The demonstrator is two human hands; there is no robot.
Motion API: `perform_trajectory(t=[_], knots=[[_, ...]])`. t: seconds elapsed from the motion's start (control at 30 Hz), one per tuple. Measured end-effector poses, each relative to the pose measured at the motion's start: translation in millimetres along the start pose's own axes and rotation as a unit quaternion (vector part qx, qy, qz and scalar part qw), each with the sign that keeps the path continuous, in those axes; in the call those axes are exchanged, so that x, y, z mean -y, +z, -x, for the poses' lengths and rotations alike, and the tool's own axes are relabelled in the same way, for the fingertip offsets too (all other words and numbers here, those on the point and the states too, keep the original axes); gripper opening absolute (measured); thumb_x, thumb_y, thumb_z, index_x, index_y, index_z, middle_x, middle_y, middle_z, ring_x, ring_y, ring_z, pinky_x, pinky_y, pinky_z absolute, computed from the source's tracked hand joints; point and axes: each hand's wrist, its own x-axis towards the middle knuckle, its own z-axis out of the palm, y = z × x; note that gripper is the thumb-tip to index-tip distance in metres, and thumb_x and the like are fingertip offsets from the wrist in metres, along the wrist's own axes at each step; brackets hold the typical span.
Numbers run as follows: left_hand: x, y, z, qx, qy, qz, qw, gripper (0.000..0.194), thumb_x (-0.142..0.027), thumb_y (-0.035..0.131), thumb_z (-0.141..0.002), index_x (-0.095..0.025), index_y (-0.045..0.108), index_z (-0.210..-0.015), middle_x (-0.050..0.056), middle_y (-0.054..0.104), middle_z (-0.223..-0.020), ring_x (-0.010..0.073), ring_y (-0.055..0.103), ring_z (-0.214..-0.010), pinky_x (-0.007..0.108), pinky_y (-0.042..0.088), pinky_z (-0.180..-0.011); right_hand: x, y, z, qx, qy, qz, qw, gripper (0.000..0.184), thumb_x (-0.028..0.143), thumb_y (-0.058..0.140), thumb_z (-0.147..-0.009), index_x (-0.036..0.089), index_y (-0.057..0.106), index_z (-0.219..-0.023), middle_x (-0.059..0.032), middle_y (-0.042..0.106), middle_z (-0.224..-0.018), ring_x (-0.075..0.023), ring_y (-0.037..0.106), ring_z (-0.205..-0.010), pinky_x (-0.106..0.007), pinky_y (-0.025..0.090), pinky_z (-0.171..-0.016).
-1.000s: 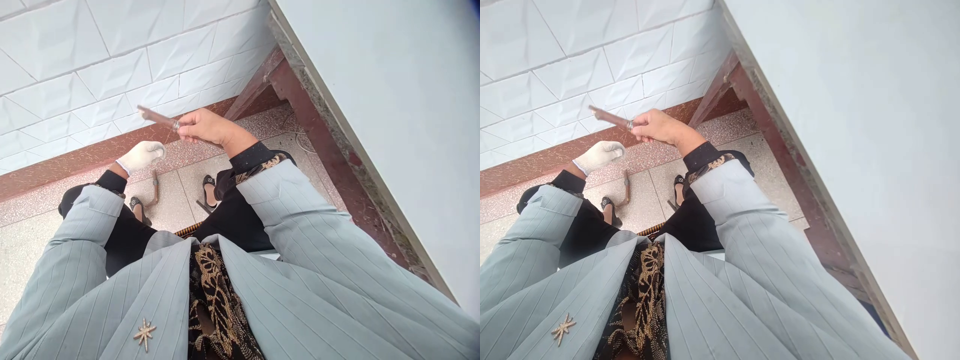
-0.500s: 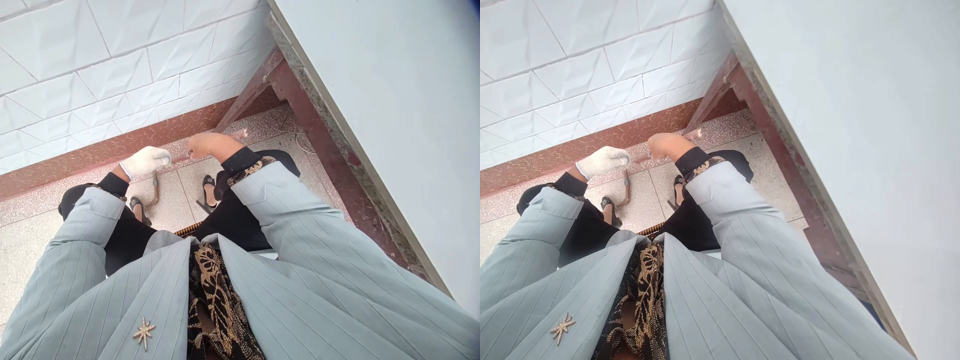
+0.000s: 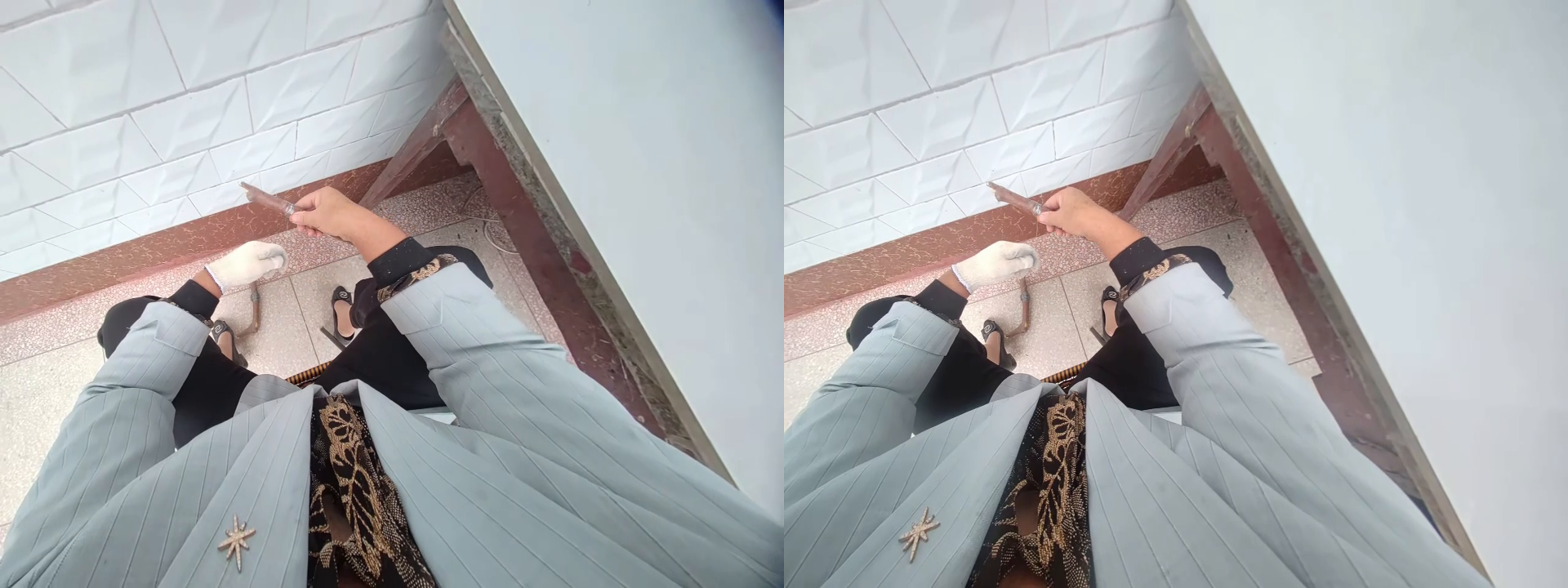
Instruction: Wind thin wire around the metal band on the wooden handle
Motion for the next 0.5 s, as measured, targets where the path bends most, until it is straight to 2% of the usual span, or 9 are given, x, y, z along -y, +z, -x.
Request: perform_trajectory(t=[0.07, 0.17, 0.27, 0.33, 0.4, 0.43, 0.5], knots=[[-1.1, 1.1, -0.6, 0.008, 0.009, -0.022, 1.0, 0.029, -0.038, 0.05, -0.094, -0.017, 0.07, -0.095, 0.004, 0.071, -0.091, 0.0199, 0.063, -0.088, 0.036, 0.052, -0.089, 2.3, 4.8, -0.8, 0.019, 0.007, 0.128, 0.992, 0.019, 0.023, 0.067, -0.104, 0.009, 0.079, -0.105, -0.0116, 0.073, -0.088, -0.0201, 0.068, -0.083, -0.028, 0.049, -0.072], [0.5, 2.8, -0.4, 0.027, 0.012, -0.039, 0.999, 0.028, -0.038, 0.05, -0.094, -0.018, 0.069, -0.09, 0.003, 0.07, -0.087, 0.0193, 0.063, -0.084, 0.034, 0.051, -0.086, 8.7, 10.6, 3.1, 0.078, -0.01, 0.286, 0.955, 0.024, 0.02, 0.065, -0.103, 0.006, 0.082, -0.113, -0.0194, 0.077, -0.109, -0.0284, 0.072, -0.106, -0.032, 0.05, -0.085], [2.8, 3.4, 1.0, 0.043, 0.023, -0.059, 0.997, 0.028, -0.039, 0.05, -0.093, -0.019, 0.069, -0.088, 0.003, 0.069, -0.084, 0.0189, 0.062, -0.082, 0.033, 0.05, -0.083, 13.7, 16.1, 9.4, 0.189, -0.011, 0.342, 0.92, 0.022, 0.018, 0.068, -0.101, 0.006, 0.084, -0.111, -0.0196, 0.078, -0.108, -0.0301, 0.073, -0.105, -0.035, 0.051, -0.087], [4.2, 2.1, 1.8, 0.039, 0.031, -0.069, 0.996, 0.029, -0.04, 0.052, -0.093, -0.019, 0.071, -0.09, 0.003, 0.07, -0.086, 0.0192, 0.064, -0.083, 0.033, 0.051, -0.083, 13.5, 17.1, 12.4, 0.301, 0.005, 0.315, 0.9, 0.016, 0.019, 0.073, -0.098, 0.008, 0.084, -0.101, -0.013, 0.077, -0.092, -0.026, 0.073, -0.091, -0.033, 0.05, -0.082], [5.5, -0.5, 1.9, 0.023, 0.028, -0.059, 0.998, 0.029, -0.04, 0.054, -0.092, -0.019, 0.073, -0.092, 0.002, 0.072, -0.089, 0.0194, 0.064, -0.086, 0.033, 0.052, -0.085, 10.6, 13.0, 14.1, 0.411, -0.006, 0.234, 0.881, 0.013, 0.02, 0.076, -0.097, 0.009, 0.081, -0.093, -0.0049, 0.071, -0.076, -0.0182, 0.067, -0.075, -0.028, 0.048, -0.076], [5.9, -2.0, 1.8, 0.009, 0.022, -0.046, 0.999, 0.028, -0.04, 0.055, -0.092, -0.018, 0.073, -0.093, 0.003, 0.072, -0.09, 0.0193, 0.064, -0.086, 0.033, 0.052, -0.084, 8.4, 8.7, 14.7, 0.443, -0.028, 0.179, 0.878, 0.014, 0.021, 0.076, -0.097, 0.01, 0.079, -0.09, -0.002, 0.068, -0.072, -0.0147, 0.063, -0.07, -0.026, 0.046, -0.073], [6.0, -5.1, 1.5, -0.024, 0.007, -0.016, 1.0, 0.027, -0.037, 0.054, -0.094, -0.017, 0.072, -0.093, 0.004, 0.07, -0.087, 0.0186, 0.063, -0.083, 0.033, 0.052, -0.081, 3.9, -3.6, 15.5, 0.435, -0.09, 0.061, 0.894, 0.017, 0.023, 0.075, -0.1, 0.011, 0.075, -0.088, 0.0007, 0.064, -0.07, -0.0104, 0.056, -0.064, -0.023, 0.044, -0.069]])
